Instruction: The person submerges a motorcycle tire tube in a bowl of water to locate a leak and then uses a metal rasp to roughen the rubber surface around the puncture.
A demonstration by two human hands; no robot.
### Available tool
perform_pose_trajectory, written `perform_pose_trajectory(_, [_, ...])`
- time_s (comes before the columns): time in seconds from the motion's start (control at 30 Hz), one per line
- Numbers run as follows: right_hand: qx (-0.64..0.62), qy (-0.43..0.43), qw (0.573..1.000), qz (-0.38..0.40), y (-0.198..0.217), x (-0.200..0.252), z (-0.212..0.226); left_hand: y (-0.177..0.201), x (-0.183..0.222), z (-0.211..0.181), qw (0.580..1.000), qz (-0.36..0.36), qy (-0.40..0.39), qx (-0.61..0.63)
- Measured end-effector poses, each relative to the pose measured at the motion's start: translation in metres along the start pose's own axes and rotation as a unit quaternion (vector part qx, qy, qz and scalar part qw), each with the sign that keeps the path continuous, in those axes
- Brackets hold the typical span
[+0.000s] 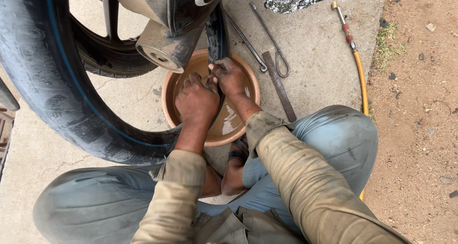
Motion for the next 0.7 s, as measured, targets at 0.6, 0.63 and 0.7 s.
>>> perform_pose_trajectory(0.6, [0.39, -0.399, 0.803, -0.21, 0.195, -0.008, -0.076, 0.198, 0.156, 0.058, 0.949, -0.273, -0.149, 0.051])
perform_pose_trajectory(0.63, [0.4, -0.407, 0.796, -0.204, 0.198, -0.011, -0.072, 0.196, 0.154, 0.064, 0.953, -0.263, -0.119, 0.092])
perform_pose_trajectory(0.7, [0.741, -0.297, 0.602, 0.019, 0.209, -0.032, -0.051, 0.183, 0.143, 0.074, 0.951, -0.222, -0.061, 0.207])
Point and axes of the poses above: each hand's wrist, its own x-axis away from the middle knuckle, its own y-axis out of the back of the hand, z = x × y, the point moved 2 cm from there along -x, towards the middle knuckle, and after that the axes turned 7 degrees about z, right-handed, at the moved point
